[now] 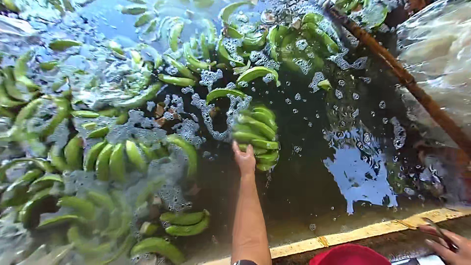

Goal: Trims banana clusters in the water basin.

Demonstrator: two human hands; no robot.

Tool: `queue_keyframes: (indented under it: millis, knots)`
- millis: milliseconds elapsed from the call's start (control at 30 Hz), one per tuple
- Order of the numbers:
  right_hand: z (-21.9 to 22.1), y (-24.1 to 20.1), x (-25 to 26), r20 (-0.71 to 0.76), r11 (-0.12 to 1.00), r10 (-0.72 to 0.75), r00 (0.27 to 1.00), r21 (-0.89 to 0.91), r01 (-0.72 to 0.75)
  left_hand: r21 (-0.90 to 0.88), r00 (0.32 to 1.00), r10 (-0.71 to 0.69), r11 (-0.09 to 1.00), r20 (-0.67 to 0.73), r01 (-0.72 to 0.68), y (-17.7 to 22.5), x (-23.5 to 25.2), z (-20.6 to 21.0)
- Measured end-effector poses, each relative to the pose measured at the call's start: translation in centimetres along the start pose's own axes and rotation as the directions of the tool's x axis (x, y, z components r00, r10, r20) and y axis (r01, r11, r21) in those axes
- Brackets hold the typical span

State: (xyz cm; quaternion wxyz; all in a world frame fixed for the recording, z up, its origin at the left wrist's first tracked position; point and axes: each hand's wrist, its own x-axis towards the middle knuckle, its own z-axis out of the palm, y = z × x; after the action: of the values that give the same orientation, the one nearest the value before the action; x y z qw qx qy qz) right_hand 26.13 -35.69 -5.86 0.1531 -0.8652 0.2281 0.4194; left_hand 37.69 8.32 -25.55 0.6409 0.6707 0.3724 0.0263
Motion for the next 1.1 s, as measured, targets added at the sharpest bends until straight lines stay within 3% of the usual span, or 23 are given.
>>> queue_keyframes:
  millis: [67,133,233,300,367,400,467,533,600,767,867,1100]
  knots:
    - [0.6,-1.6,1.3,0.035,0.996,-0.087,0.996,-0.018,0.087,0.301,0.986,0.113,0.943,0.119,-0.144,2.6,-1.7,-0.2]
    - [1.3,-2.4,3.0,0.034,0.984,-0.175,0.984,-0.018,0.176,0.471,0.944,0.201,0.827,0.262,-0.307,3.6,-3.4,0.0]
    - [2.0,-3.9,5.7,0.051,0.970,-0.242,0.969,-0.009,0.242,0.476,0.832,0.305,0.706,0.463,-0.524,2.0,-6.5,-0.7]
    - [2.5,-5.2,7.1,0.030,0.969,-0.249,0.968,0.000,0.249,0.383,0.786,0.336,0.731,0.519,-0.565,0.6,-8.9,-2.5]
    - [3.2,-6.4,8.4,-0.025,0.969,-0.244,0.969,0.032,0.245,0.405,0.843,0.396,0.749,0.363,-0.525,-1.3,-10.2,-4.8]
    - [3.7,-7.0,9.1,-0.066,0.969,-0.239,0.969,0.053,0.242,0.441,0.898,0.358,0.783,0.257,-0.439,-2.4,-10.2,-6.0]
    - [5.0,-9.4,9.6,-0.122,0.966,-0.226,0.966,0.099,0.239,0.440,0.988,0.071,0.889,0.139,-0.126,-4.5,-9.4,-8.0]
    - [6.7,-12.8,9.7,-0.121,0.950,-0.287,0.950,0.090,0.299,0.331,0.958,-0.244,0.926,0.153,0.183,-6.5,-8.6,-8.6]
    - [8.6,-16.7,9.7,-0.055,0.926,-0.372,0.926,0.043,0.375,0.219,0.898,-0.392,0.911,0.202,0.349,-7.8,-8.5,-7.9]
    - [12.5,-25.3,9.1,-0.048,0.840,-0.542,0.839,0.007,0.543,0.157,0.925,-0.291,0.953,0.243,0.258,-5.3,-10.1,-6.6]
    - [12.3,-28.4,9.4,-0.074,0.850,-0.525,0.848,-0.074,0.521,0.179,0.944,-0.209,0.970,0.256,0.166,-2.5,-11.0,-6.5]
    - [11.7,-28.5,10.9,-0.021,0.867,-0.469,0.883,-0.205,0.455,0.062,0.952,-0.247,0.969,0.181,0.240,2.4,-12.5,-4.7]
